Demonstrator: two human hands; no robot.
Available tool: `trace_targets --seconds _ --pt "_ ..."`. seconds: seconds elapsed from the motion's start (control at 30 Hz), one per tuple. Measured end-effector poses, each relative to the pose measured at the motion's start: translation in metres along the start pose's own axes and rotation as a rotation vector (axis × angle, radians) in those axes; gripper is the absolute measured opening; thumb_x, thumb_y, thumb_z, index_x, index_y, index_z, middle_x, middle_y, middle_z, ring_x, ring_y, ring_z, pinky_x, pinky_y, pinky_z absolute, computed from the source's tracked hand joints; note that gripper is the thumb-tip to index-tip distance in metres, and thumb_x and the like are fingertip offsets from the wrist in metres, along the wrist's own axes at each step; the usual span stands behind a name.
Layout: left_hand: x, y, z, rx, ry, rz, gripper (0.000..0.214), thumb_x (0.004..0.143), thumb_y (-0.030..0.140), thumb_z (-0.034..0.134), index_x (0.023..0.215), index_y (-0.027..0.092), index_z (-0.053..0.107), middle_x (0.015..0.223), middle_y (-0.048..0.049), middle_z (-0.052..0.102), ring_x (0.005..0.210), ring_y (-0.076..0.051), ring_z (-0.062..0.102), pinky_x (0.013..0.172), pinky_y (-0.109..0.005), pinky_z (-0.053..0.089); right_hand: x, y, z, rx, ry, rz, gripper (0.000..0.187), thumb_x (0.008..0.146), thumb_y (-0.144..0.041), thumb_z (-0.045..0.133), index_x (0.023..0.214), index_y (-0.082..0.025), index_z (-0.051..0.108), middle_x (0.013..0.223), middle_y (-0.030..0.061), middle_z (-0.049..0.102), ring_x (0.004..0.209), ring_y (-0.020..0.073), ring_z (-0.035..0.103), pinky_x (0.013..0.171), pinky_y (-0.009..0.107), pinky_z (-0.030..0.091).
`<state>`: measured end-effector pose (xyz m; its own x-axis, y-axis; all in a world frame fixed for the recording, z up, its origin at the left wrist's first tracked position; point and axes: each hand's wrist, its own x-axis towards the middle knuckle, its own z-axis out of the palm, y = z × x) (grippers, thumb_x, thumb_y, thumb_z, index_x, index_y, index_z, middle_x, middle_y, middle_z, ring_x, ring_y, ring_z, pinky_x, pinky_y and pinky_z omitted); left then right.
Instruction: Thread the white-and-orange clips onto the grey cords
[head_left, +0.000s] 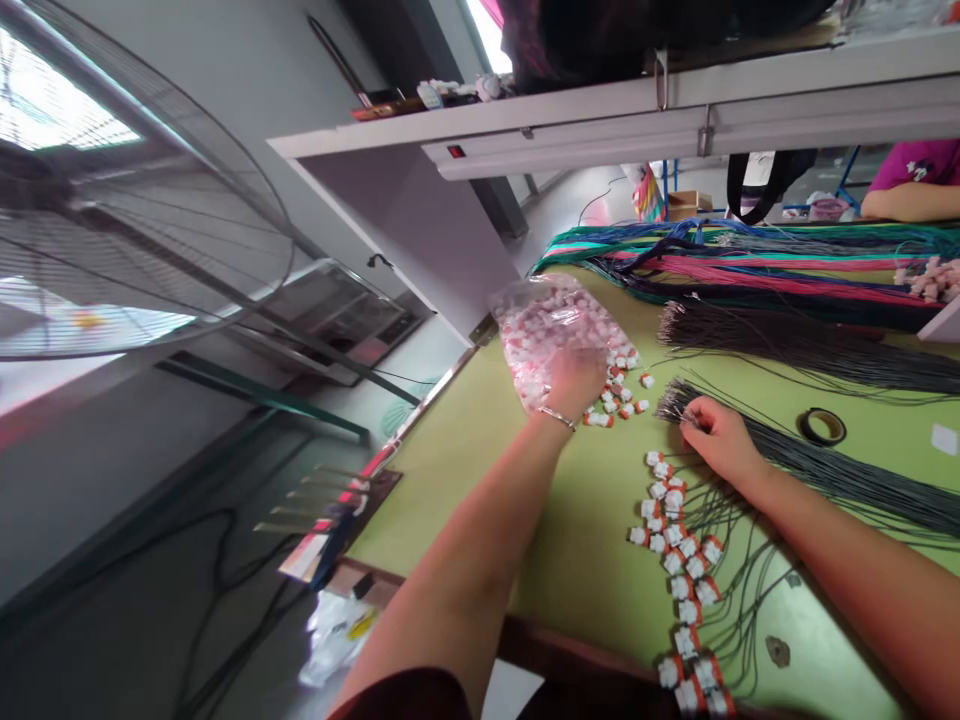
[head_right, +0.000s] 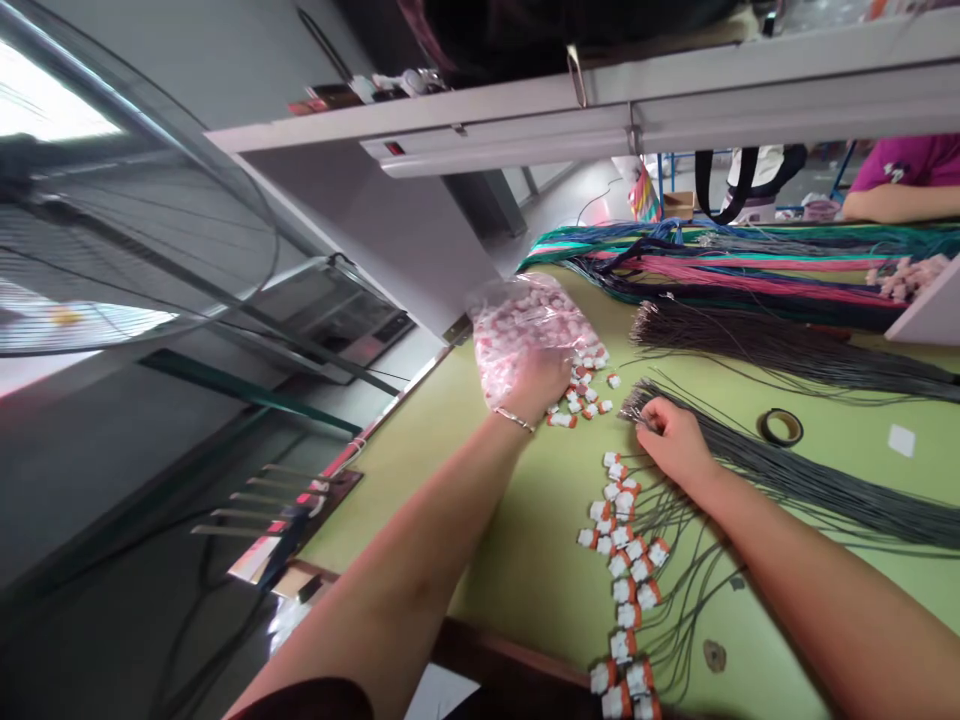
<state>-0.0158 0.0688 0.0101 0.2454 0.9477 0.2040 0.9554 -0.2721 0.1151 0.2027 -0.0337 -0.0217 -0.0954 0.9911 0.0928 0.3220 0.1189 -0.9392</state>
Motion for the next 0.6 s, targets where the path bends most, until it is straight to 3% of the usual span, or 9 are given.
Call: trace_targets --seconds 0.13,0.27,0.37,0.47,0.6 --pt "-0.033 0.016 -0.015 -0.044 0.064 -0.033 0.033 0.090 0.034 0.041 0.105 0.013 0.063 0.106 -0.0163 0.063 0.101 -0.029 0.054 0.091 -0.044 0.039 0.002 0.000 0.000 0.021 0.038 -0.005 0.014 0.068 -0.031 0.054 0.062 -0.019 0.051 0.053 -0.0035 0.048 0.051 0.0102 0.041 0.051 0.023 0.033" --pt "-0.061 0.040 -0.023 -0.152 0.074 0.088 0.031 0.091 0.034 0.043 0.095 0.015 0.067 0.095 -0.0109 0.065 0.093 -0.024 0.056 0.085 -0.036 0.042 0.004 0.001 0.001 0.028 0.078 0.007 0.015 0.067 -0.032 0.054 0.062 -0.018 0.053 0.053 -0.0035 0.047 0.051 0.0097 0.039 0.051 0.023 0.032" --pt "-0.066 0.055 -0.015 -0.236 -0.003 0.185 0.025 0.088 0.029 0.050 0.098 0.015 0.068 0.092 -0.0092 0.066 0.091 -0.022 0.056 0.083 -0.033 0.043 0.004 0.002 0.002 -0.005 0.083 0.008 0.018 0.069 -0.034 0.054 0.066 -0.017 0.056 0.056 -0.0023 0.050 0.053 0.0100 0.041 0.053 0.023 0.034" --pt "-0.063 0.061 -0.002 -0.122 -0.108 0.211 0.024 0.088 0.023 0.048 0.091 0.014 0.070 0.084 -0.0106 0.064 0.086 -0.024 0.055 0.080 -0.036 0.043 0.005 0.003 0.003 -0.049 0.056 0.012 0.020 0.071 -0.036 0.055 0.067 -0.016 0.058 0.057 -0.0020 0.052 0.052 0.0097 0.040 0.052 0.023 0.033" --pt "-0.064 0.058 0.007 -0.052 -0.090 0.246 0.022 0.086 0.016 0.046 0.093 0.013 0.067 0.088 -0.0123 0.061 0.087 -0.026 0.053 0.080 -0.038 0.043 0.006 0.004 0.004 -0.106 0.020 -0.010 0.024 0.073 -0.037 0.055 0.062 -0.017 0.058 0.052 -0.0028 0.048 0.050 0.0092 0.037 0.049 0.022 0.029"
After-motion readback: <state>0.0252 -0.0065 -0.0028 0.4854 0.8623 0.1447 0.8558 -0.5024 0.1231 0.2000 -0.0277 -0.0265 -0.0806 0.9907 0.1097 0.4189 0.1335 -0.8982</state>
